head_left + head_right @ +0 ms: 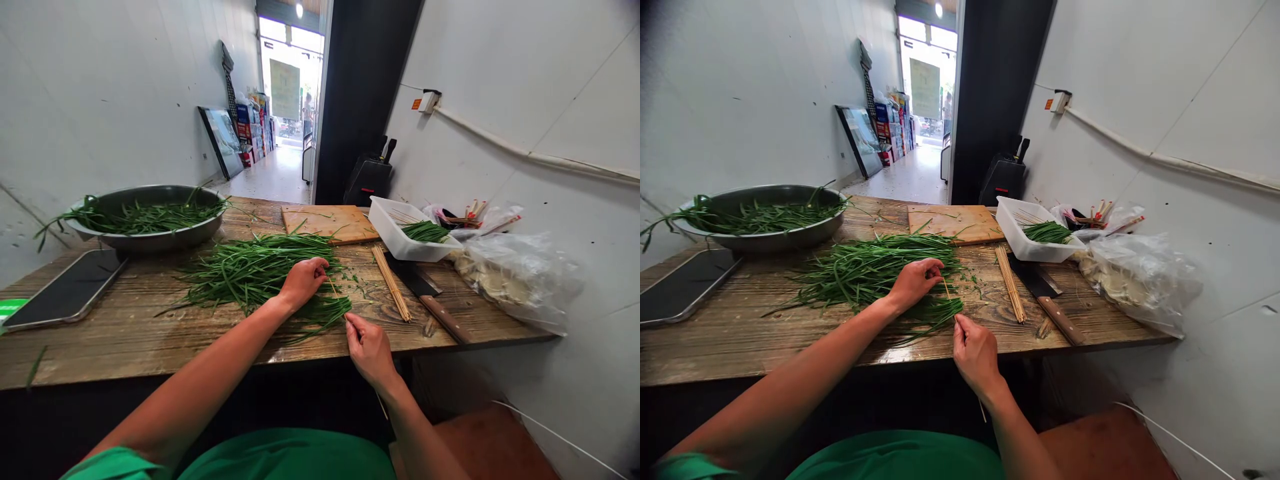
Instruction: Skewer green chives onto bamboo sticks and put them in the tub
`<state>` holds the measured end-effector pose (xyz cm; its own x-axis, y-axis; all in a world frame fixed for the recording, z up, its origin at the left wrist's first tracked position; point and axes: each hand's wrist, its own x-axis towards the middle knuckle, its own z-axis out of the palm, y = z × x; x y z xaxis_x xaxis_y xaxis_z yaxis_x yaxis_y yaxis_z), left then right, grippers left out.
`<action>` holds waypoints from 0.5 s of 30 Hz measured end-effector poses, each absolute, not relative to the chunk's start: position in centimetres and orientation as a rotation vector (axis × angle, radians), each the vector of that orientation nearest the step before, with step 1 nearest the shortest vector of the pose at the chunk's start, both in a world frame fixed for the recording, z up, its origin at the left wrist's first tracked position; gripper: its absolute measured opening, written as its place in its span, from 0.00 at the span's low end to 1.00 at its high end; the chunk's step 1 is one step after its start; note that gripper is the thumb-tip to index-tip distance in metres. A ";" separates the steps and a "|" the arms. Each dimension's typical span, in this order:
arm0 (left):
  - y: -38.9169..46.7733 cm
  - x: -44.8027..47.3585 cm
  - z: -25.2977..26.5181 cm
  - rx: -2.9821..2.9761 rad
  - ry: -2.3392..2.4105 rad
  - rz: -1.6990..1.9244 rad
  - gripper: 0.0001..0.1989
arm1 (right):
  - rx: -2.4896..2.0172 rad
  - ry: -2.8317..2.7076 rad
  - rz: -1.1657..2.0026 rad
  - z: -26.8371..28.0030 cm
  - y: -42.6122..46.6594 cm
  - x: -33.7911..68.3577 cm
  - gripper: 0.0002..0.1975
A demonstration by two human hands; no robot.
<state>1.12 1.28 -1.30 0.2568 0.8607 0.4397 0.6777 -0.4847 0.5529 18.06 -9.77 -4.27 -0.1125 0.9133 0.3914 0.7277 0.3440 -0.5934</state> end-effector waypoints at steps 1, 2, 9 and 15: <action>1.3 1.1 -1.3 2.276 1.424 1.053 0.11 | -1.432 -1.894 0.326 -4.3 -9.7 18.1 0.15; 1.3 1.1 -1.3 2.273 1.420 1.059 0.11 | -1.429 -1.896 0.322 -4.4 -9.7 18.1 0.15; 1.1 1.3 -1.2 2.287 1.428 1.062 0.11 | -1.436 -1.901 0.328 -4.3 -9.8 18.1 0.15; 0.9 1.5 -1.3 2.313 1.412 1.075 0.12 | -1.453 -1.882 0.341 -4.3 -9.9 18.0 0.15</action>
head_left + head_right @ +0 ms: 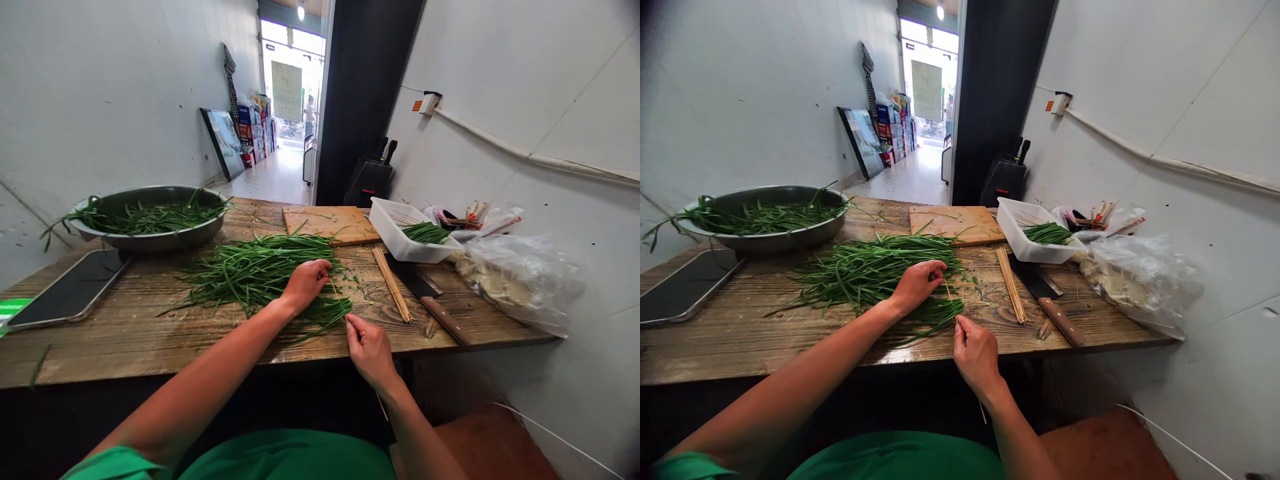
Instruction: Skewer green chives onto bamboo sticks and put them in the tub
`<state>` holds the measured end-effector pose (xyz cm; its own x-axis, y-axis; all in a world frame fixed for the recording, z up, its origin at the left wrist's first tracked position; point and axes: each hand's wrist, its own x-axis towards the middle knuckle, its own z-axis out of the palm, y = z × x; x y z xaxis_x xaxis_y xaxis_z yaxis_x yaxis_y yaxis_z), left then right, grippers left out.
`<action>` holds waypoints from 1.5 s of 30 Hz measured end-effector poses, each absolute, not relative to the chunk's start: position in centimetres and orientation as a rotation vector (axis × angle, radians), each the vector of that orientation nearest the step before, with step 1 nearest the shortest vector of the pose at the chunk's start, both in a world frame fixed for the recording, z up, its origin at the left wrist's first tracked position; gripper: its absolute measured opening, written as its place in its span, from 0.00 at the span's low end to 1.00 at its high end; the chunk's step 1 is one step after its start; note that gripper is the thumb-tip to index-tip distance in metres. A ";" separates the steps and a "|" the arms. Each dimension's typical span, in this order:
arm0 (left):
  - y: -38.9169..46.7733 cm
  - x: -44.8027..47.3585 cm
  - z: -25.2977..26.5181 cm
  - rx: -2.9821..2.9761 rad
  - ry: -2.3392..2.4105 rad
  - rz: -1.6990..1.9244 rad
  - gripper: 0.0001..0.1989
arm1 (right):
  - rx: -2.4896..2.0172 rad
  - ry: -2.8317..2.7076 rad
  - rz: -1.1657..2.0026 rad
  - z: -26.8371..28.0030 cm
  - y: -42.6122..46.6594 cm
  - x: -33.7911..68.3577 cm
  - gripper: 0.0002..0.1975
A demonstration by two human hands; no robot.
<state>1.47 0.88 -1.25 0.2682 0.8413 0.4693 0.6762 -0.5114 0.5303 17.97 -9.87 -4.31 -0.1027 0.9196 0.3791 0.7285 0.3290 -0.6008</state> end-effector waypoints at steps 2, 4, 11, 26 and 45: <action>0.8 1.6 -1.2 2.320 1.415 1.076 0.12 | -1.460 -1.878 0.337 -4.3 -9.8 18.0 0.15; 0.6 1.8 -1.3 2.319 1.426 1.080 0.12 | -1.470 -1.874 0.338 -4.3 -9.8 18.0 0.15; -0.9 2.6 -1.0 2.417 1.202 1.054 0.13 | -1.458 -1.811 0.318 -4.6 -9.7 18.1 0.16; 0.6 0.3 -0.9 2.655 1.461 0.764 0.06 | -1.445 -1.738 0.339 -5.0 -9.8 18.1 0.16; 0.5 0.5 -1.0 2.621 1.378 0.658 0.07 | -1.434 -1.763 0.332 -4.9 -9.9 18.1 0.16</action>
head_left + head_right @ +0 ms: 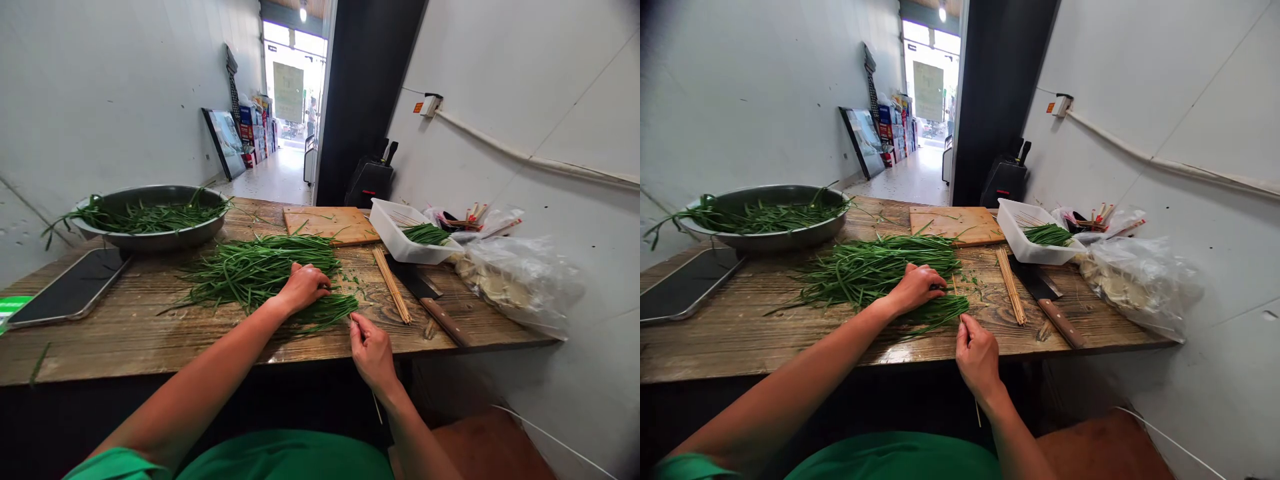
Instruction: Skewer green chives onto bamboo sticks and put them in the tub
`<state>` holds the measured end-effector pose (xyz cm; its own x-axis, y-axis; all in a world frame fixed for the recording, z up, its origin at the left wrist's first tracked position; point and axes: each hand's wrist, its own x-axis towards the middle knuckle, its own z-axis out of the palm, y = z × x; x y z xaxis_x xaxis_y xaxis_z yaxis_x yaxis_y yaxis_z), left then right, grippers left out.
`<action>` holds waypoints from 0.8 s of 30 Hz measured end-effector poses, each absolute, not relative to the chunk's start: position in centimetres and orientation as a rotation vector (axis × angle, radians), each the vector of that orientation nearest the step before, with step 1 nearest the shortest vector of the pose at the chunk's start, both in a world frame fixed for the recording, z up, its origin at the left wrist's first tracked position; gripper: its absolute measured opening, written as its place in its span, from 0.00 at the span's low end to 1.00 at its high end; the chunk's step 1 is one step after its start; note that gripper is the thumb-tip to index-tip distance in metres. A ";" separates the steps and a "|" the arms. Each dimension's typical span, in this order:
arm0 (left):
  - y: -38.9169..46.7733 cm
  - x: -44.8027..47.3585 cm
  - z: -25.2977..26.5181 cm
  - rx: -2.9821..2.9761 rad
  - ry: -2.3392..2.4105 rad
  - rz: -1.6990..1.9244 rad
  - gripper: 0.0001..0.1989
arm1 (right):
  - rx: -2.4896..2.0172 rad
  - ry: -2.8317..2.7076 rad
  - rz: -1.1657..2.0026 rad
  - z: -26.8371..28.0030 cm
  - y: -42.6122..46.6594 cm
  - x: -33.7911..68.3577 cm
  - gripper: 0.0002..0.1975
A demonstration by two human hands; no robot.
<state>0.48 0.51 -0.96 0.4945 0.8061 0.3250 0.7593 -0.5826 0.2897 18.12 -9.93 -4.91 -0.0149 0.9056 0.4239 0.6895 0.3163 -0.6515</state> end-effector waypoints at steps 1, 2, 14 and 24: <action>0.5 0.5 -0.9 2.629 1.369 0.646 0.06 | -1.437 -1.762 0.331 -4.9 -9.9 18.1 0.16; 0.5 0.5 -1.0 2.636 1.381 0.635 0.06 | -1.440 -1.762 0.334 -5.0 -9.9 18.2 0.16; 0.6 0.9 -1.2 2.620 1.563 0.773 0.08 | -1.445 -1.763 0.307 -4.9 -9.9 18.1 0.16; 1.1 0.6 -0.9 2.392 1.537 0.844 0.10 | -1.434 -1.774 0.349 -4.7 -10.0 18.1 0.16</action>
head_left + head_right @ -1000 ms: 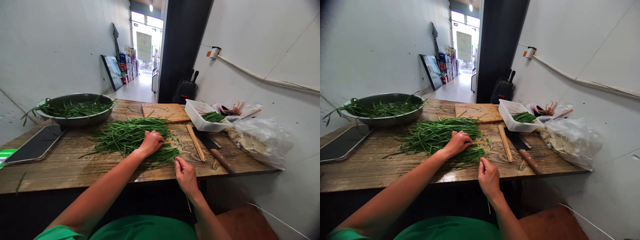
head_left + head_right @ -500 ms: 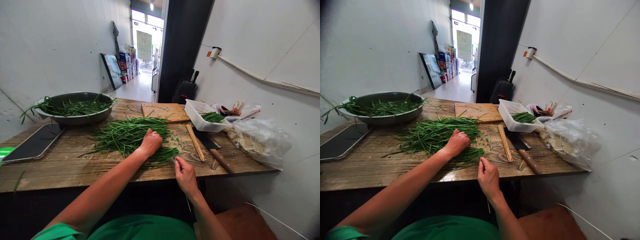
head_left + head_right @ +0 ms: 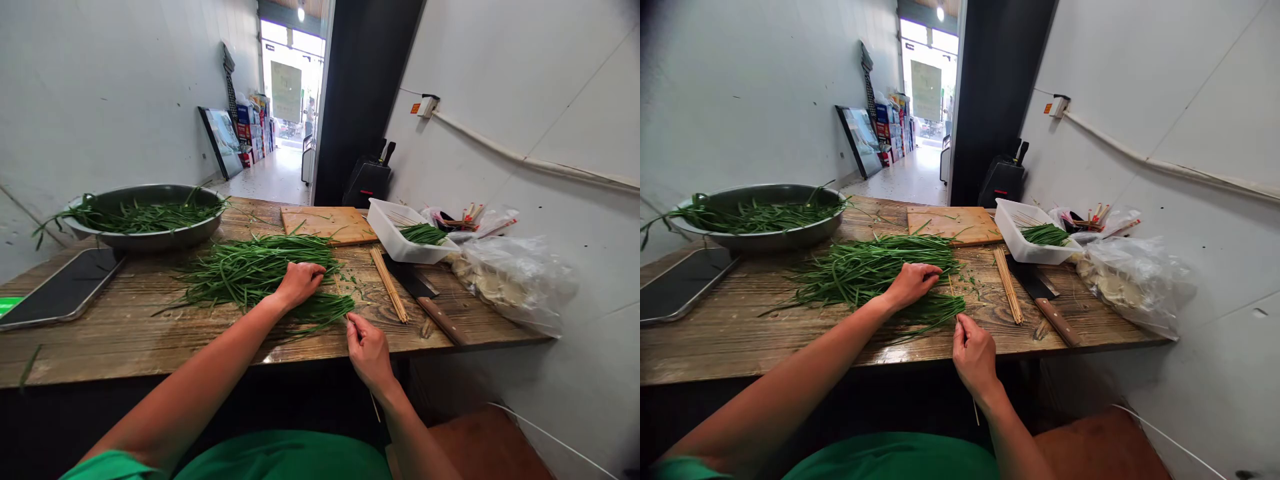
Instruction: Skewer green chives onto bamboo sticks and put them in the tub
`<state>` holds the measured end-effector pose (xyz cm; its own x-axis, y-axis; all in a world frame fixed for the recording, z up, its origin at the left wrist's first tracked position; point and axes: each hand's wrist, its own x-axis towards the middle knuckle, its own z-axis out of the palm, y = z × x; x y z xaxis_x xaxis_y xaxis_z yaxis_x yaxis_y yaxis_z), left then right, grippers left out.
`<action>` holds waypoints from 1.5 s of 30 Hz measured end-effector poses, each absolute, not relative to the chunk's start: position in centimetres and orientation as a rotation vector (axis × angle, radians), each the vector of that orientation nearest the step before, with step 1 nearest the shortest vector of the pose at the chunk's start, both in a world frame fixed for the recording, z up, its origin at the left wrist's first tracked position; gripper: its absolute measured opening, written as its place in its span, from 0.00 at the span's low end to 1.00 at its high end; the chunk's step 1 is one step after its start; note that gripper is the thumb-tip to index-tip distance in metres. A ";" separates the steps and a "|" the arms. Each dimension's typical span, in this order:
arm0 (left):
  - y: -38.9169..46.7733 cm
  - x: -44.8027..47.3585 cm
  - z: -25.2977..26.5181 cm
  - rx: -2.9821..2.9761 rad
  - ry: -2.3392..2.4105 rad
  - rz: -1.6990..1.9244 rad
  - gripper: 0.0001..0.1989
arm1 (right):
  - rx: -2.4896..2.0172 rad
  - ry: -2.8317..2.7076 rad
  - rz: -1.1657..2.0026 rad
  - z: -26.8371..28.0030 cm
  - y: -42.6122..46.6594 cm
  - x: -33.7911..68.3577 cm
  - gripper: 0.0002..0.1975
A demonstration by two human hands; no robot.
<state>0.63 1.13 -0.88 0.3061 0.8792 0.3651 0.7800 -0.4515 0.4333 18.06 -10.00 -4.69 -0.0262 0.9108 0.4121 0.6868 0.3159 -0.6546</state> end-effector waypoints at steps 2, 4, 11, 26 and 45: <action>1.1 0.6 -0.8 2.394 1.528 0.827 0.11 | -1.432 -1.769 0.358 -4.7 -10.0 18.1 0.16; 1.1 0.6 -0.8 2.382 1.527 0.821 0.09 | -1.433 -1.765 0.364 -4.6 -10.0 18.1 0.16; 1.3 0.5 -0.8 2.334 1.527 0.959 0.10 | -1.435 -1.771 0.357 -4.5 -10.0 18.1 0.15; 1.1 0.7 -0.5 2.212 1.431 0.940 0.12 | -1.409 -1.800 0.335 -4.6 -9.9 18.1 0.15; 0.9 0.8 -0.2 2.187 1.474 0.957 0.13 | -1.404 -1.809 0.345 -4.5 -9.9 18.1 0.15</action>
